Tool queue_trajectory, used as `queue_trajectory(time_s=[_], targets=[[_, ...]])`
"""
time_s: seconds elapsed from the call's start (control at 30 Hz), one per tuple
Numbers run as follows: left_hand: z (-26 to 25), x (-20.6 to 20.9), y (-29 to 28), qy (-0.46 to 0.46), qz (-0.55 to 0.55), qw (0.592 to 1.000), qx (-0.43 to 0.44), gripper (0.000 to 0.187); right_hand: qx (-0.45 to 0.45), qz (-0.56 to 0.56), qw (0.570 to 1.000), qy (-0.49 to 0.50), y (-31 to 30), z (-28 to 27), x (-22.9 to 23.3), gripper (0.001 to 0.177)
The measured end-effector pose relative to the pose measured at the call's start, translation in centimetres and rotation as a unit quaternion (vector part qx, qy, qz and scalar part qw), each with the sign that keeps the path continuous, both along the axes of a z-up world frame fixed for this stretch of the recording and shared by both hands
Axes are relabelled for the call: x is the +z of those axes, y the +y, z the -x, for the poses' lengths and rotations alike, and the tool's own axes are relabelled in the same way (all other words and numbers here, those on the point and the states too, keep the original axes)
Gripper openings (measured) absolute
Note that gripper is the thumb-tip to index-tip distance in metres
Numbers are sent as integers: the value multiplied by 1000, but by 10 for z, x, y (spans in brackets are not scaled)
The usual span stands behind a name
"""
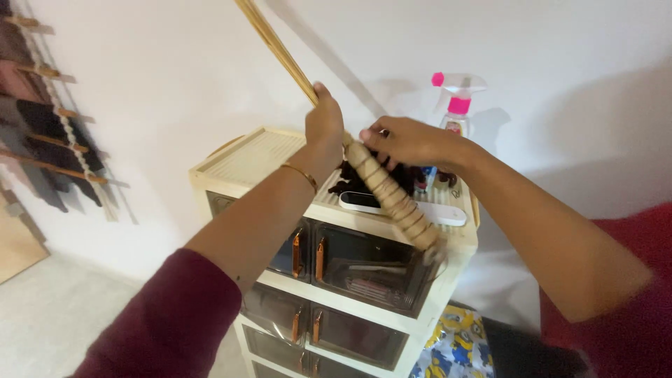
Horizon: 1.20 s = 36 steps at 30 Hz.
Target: Organize garments from a dresser and hang them on a wall-mounted rack.
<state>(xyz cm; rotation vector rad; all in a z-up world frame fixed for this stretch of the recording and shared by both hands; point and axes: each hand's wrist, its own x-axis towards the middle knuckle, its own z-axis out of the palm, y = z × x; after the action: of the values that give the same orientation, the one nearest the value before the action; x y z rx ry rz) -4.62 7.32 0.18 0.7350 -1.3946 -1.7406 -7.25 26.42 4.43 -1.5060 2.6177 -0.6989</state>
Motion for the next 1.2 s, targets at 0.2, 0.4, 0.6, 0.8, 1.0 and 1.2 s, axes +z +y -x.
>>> queue_trajectory(time_s=[0.2,0.4,0.6,0.8,1.0,1.2], targets=[[-24,59,-36,150,-34,988,-35,91,73,57,993,-78,-6,-41,24,75],[-50,90,-46,145,133,967,-160,92,47,139,970,195,-2,33,50,69],[-31,76,-68,-21,86,987,138,100,-56,92,910,400,51,90,64,65],[-30,37,-72,-76,244,948,189,115,-126,102,916,366,83,144,60,60],[-18,19,-67,-163,464,851,182,99,-181,147,937,260,77,190,27,49],[-14,3,-68,-258,542,788,135,100,-91,181,975,94,75,220,30,36]])
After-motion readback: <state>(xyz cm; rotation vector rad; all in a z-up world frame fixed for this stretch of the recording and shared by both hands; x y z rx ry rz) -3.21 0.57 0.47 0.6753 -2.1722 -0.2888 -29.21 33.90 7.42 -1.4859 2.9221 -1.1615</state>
